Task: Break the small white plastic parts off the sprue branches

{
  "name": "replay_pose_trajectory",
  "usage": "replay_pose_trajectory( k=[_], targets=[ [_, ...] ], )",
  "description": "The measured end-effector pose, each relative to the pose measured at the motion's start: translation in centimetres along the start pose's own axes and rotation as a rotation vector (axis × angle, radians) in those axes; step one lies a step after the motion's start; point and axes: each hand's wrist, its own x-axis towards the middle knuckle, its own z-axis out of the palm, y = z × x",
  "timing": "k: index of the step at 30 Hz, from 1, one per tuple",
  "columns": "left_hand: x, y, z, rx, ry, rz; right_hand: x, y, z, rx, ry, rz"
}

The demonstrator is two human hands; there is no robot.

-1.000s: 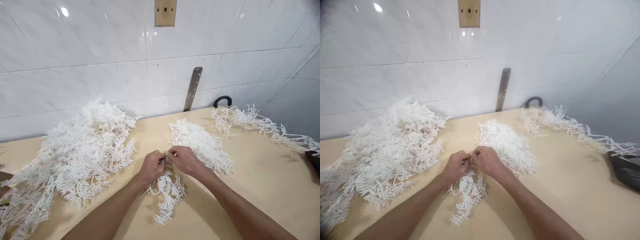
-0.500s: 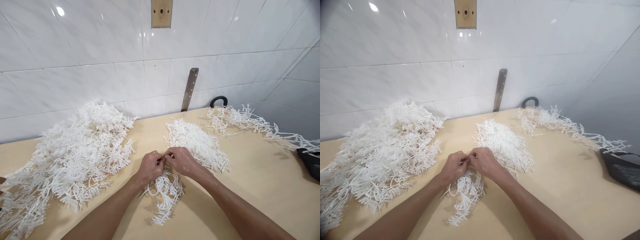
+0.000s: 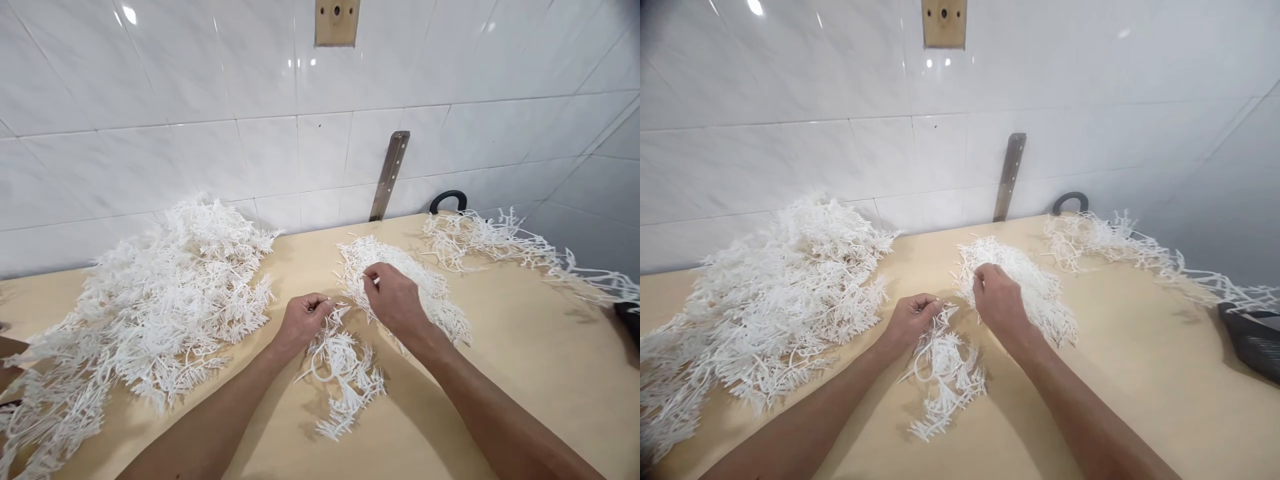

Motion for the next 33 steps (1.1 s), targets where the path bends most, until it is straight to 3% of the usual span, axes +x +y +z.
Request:
replay_pose_trajectory(
  k=[5, 9, 11, 15, 17, 25, 33],
  targets=[
    [0.3, -0.2, -0.3, -0.113, 0.035, -0.089, 0.7, 2.3, -1.1, -0.068, 0.093, 0.068],
    [0.3, 0.0, -0.4, -0.141, 0.034, -0.119, 0.8, 1.9, -2.1, -0.017, 0.076, 0.119],
    [0.3, 0.1, -0.4, -0.150, 0.035, -0.122, 0.7, 0.8, -2.5, 0.130, -0.022, 0.152],
    [0.2, 0.3, -0.4, -0.163, 0.052, -0.115, 0.2, -1.6, -2.6, 0.432, -0.404, 0.175],
    [0.3, 0.3, -0.4, -0.164, 0.054, -0.110, -0.2, -2.4, -2.3, 0.514, -0.501, 0.172],
    [0.4, 0.0, -0.4, -0.159, 0.035, -0.094, -0.9, -2.5, -0.7, 0.645, -0.539, 0.223],
    [0.6, 0.0, -0.7, -0.219, -0.072, -0.091, -0.8, -2.5, -1.2, 0.734, -0.586, 0.287]
  ],
)
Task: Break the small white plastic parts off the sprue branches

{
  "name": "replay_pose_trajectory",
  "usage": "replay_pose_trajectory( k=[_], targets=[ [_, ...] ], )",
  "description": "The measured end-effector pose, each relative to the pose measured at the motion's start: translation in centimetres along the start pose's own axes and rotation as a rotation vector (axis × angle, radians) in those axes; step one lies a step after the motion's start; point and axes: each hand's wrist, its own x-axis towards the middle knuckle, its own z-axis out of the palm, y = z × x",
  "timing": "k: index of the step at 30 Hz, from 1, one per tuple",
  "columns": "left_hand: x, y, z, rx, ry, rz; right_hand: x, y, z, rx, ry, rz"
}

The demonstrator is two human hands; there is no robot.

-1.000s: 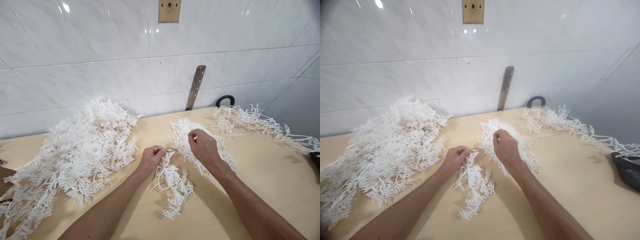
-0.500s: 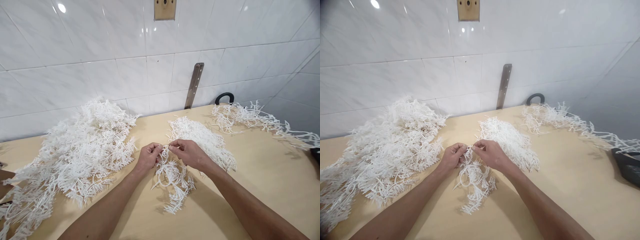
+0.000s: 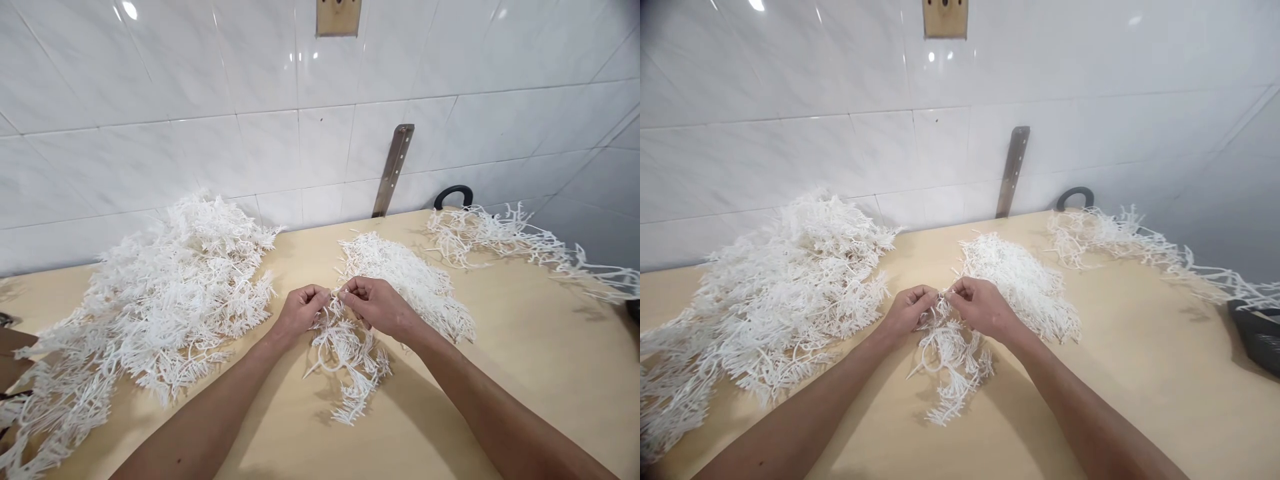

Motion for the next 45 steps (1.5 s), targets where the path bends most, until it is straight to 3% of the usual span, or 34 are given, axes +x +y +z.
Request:
replay_pose_trajectory(
  k=[5, 14, 22, 26, 35, 39, 45],
  targets=[
    [0.1, -0.2, -0.2, 0.050, -0.042, -0.005, 0.0, 0.1, 0.0, 0.000, 0.036, -0.023],
    [0.1, -0.5, -0.1, 0.051, 0.016, -0.034, 0.1, 0.4, 0.0, -0.046, 0.004, -0.045],
    [0.0, -0.3, 0.0, 0.135, -0.070, 0.039, 0.1, 0.3, 0.1, -0.124, 0.039, -0.052],
    [-0.3, 0.2, -0.1, 0.144, -0.085, -0.014, 0.0, 0.0, -0.1, -0.130, 0.037, -0.042],
    [0.1, 0.3, -0.5, 0.030, -0.075, -0.119, 0.0, 0.0, 0.1, -0.078, -0.003, -0.057],
    [0.2, 0.1, -0.8, 0.067, -0.127, -0.106, 0.1, 0.3, -0.1, -0.041, 0.004, -0.016],
    [0.1, 0.3, -0.6, 0.012, -0.086, -0.070, 0.1, 0.7, -0.4, 0.044, -0.028, 0.003]
  ],
)
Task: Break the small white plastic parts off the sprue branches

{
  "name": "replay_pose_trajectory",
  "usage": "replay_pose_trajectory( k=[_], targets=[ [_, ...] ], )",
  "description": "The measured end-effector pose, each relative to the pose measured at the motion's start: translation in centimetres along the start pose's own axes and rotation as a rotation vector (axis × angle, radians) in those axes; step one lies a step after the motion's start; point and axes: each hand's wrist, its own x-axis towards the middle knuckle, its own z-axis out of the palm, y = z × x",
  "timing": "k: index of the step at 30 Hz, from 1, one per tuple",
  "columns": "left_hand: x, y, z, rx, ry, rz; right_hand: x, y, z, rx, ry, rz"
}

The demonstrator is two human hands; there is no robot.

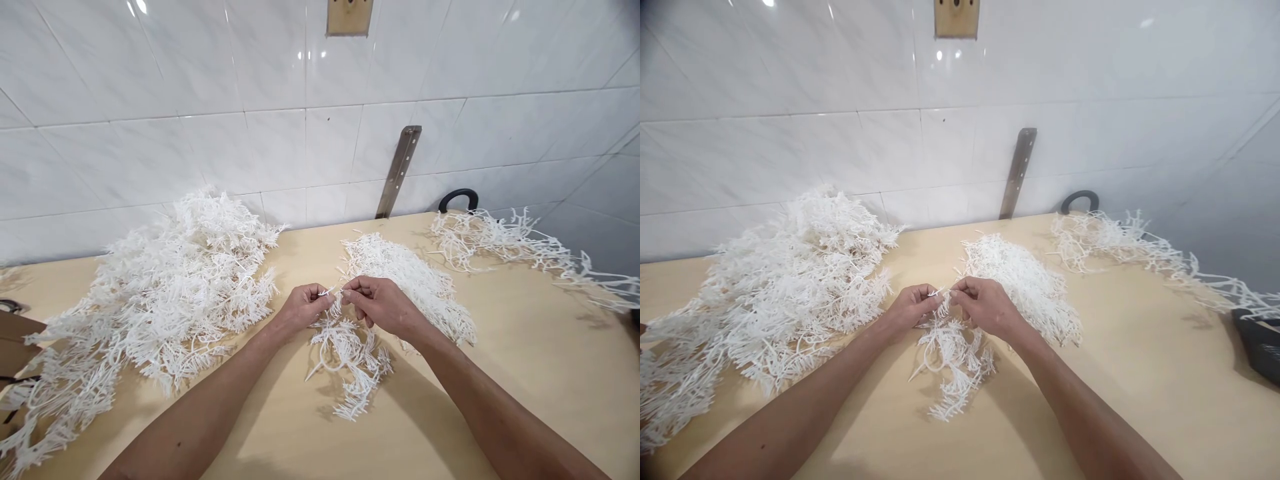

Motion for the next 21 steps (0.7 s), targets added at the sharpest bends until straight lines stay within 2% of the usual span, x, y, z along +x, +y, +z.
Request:
replay_pose_trajectory(
  k=[15, 18, 21],
  targets=[
    [-0.04, -0.01, 0.01, 0.045, 0.014, -0.015, -0.17, -0.54, 0.31, -0.129, 0.040, -0.029],
    [-0.02, -0.01, -0.08, 0.017, -0.028, -0.045, -0.12, -0.36, 0.46, -0.260, 0.089, -0.079],
    [0.02, 0.05, -0.11, -0.007, -0.073, -0.094, -0.09, -0.07, 0.91, -0.474, 0.160, -0.215]
  ],
)
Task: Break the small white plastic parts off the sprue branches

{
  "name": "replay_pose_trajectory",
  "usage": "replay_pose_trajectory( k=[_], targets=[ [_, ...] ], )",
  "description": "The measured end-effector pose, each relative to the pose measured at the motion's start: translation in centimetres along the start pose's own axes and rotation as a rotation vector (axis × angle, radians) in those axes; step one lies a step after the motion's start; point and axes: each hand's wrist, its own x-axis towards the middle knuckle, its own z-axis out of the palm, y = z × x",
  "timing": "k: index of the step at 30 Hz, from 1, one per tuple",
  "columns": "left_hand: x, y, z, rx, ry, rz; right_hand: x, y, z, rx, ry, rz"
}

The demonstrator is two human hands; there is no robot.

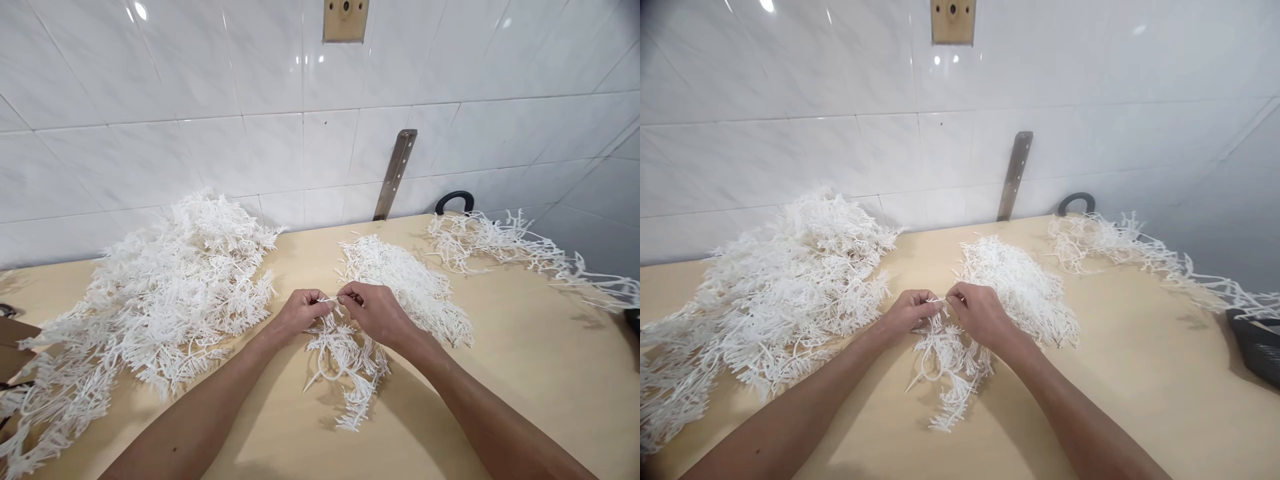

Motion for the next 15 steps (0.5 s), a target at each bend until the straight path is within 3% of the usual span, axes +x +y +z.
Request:
replay_pose_trajectory(
  k=[3, 6, 15],
  targets=[
    [0.0, 0.1, 0.0, 0.012, -0.001, -0.013, 0.0, 0.1, 0.8, -0.151, 0.070, -0.152],
    [0.0, 0.0, 0.0, 0.029, 0.028, 0.029, 0.2, 0.5, 1.3, -0.248, 0.117, -0.201],
    [-0.1, -0.5, 0.0, -0.001, 0.112, 0.113, 1.2, 3.4, -1.3, -0.360, 0.400, 0.045]
  ],
)
